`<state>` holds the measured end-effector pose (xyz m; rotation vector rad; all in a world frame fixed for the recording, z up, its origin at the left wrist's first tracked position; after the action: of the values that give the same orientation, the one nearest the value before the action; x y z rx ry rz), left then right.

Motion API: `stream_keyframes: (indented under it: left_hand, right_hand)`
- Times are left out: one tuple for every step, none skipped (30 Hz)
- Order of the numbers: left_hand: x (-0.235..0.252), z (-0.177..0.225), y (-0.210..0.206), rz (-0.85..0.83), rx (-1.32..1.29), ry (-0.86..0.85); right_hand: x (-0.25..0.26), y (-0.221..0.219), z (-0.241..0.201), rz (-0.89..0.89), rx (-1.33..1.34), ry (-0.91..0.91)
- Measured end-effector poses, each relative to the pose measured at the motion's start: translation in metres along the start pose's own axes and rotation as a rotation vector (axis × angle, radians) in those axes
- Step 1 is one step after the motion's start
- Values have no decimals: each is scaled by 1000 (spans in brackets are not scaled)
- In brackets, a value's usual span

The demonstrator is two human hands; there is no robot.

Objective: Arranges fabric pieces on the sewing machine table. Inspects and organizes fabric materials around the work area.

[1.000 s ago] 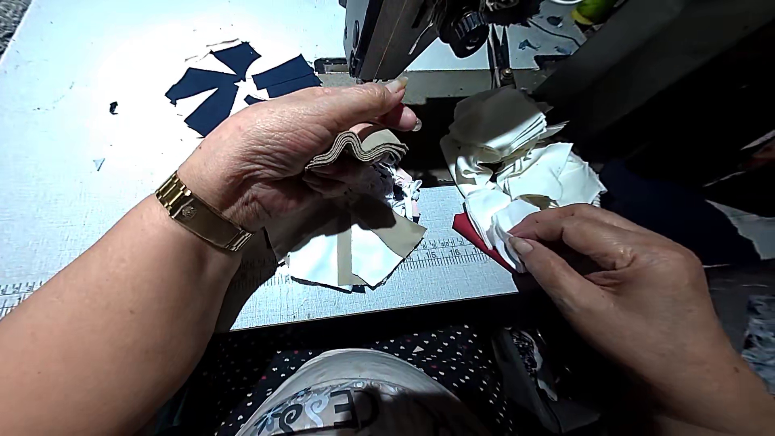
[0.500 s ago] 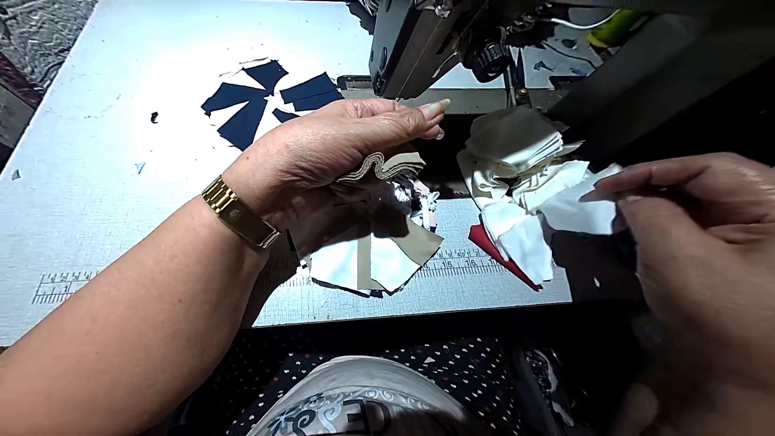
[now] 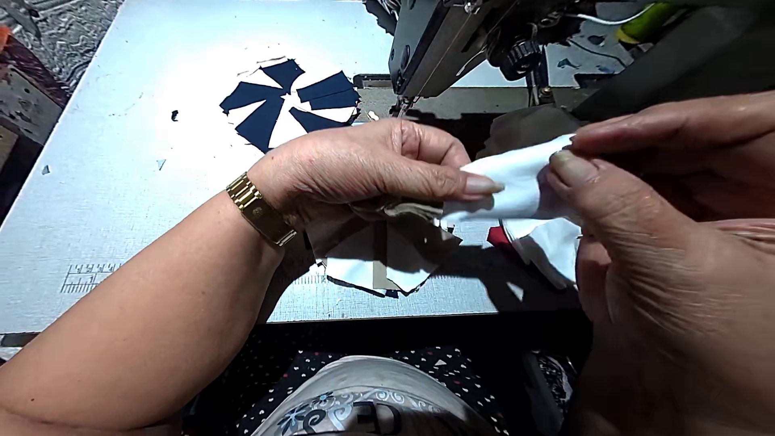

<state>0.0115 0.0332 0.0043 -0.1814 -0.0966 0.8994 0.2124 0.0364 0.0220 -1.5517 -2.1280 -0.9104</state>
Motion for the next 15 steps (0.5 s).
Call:
stream_keyframes:
  left_hand:
    - [-1, 2, 4, 26, 23, -9]
    - [-2, 4, 8, 57, 58, -17]
    - [-3, 6, 12, 83, 115, -12]
    - [-4, 7, 14, 108, 191, 5]
    - [-4, 8, 16, 128, 277, 28]
    - [-4, 7, 17, 143, 367, 53]
    - [-4, 6, 18, 152, 453, 79]
    - [-3, 5, 18, 152, 520, 102]
    - [-2, 3, 19, 149, 560, 120]
    - [-2, 1, 19, 146, 591, 138]
    - [-1, -1, 19, 151, 630, 155]
    - [0, -3, 19, 164, 684, 167]
    - [1, -4, 19, 186, 743, 181]
    - [3, -6, 19, 206, 795, 191]
    - [4, -7, 18, 225, 841, 203]
  right_hand:
    - [-3, 0, 2, 5, -10, -9]
    - [-7, -2, 5, 7, -22, -22]
    - [-11, -4, 6, 7, -45, -35]
    - [-15, -8, 8, 6, -70, -51]
    - [-19, -11, 11, 6, -100, -70]
    - [-23, -14, 15, 12, -130, -93]
    - [-26, -17, 19, 13, -169, -118]
    - [-28, -19, 23, 6, -212, -149]
    - [-30, -21, 26, -8, -242, -182]
    - [-31, -22, 30, -25, -269, -211]
    - [-31, -24, 33, -41, -294, -228]
    - [-31, -25, 35, -59, -321, -236]
    - [-30, -26, 37, -74, -348, -234]
    - [-30, -27, 39, -89, -379, -218]
    - [-29, -28, 41, -102, -417, -193]
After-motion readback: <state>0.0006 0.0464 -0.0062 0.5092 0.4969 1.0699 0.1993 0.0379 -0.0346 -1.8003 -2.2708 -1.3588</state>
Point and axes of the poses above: each hand's wrist, its own x-axis towards the middle knuckle, its own y-axis out of the back of the hand, z = x × y, the point moved 4 cm from there along x, towards the middle knuckle, and after that the axes turned 4 degrees about -x, right-handed, at the moved point
